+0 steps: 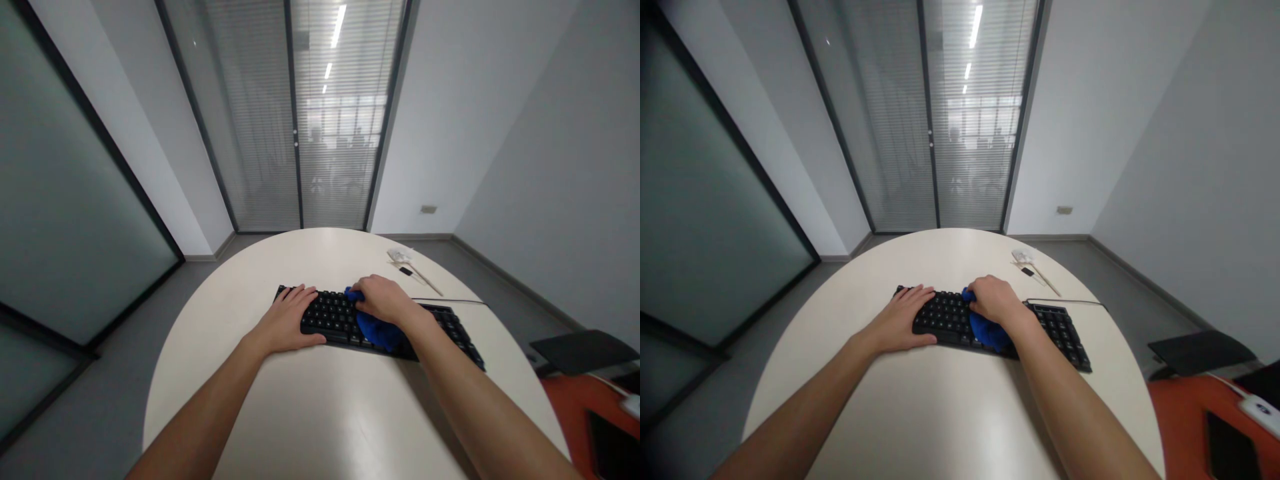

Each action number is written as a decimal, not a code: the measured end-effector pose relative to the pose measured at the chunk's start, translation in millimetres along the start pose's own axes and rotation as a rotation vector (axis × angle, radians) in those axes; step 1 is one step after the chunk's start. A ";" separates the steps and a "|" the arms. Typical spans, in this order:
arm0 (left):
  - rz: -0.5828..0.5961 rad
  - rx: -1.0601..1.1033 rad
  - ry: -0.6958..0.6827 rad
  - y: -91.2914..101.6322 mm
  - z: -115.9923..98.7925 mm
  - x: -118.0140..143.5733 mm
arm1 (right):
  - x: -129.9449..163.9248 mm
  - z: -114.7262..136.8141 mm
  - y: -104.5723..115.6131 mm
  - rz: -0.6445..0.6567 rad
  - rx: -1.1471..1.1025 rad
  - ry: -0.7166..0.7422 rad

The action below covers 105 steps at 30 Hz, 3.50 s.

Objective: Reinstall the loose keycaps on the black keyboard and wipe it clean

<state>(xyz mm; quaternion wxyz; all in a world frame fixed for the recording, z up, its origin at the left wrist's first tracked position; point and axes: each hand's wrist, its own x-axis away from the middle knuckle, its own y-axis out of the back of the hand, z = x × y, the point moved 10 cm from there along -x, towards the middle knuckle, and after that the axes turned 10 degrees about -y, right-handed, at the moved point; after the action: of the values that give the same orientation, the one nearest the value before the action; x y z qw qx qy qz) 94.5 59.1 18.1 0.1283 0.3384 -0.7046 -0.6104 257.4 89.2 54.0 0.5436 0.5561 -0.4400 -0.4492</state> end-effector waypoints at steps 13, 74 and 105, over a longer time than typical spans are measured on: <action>0.011 -0.078 0.010 3.3 3.7 5.2 | -5.4 21.8 -10.2 -0.114 -0.167 0.123; -0.011 -0.015 -0.024 -2.0 11.3 4.4 | 50.4 41.0 -7.1 -0.248 -0.156 0.042; -0.027 -0.044 -0.042 -1.8 9.0 3.8 | 55.5 64.4 2.1 -0.317 -0.305 0.357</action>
<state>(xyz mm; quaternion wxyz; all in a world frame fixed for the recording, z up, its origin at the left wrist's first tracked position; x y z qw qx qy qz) 86.9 63.6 13.5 0.1128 0.3321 -0.6891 -0.6342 206.1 21.5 54.6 0.6126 0.6003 -0.1720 -0.4845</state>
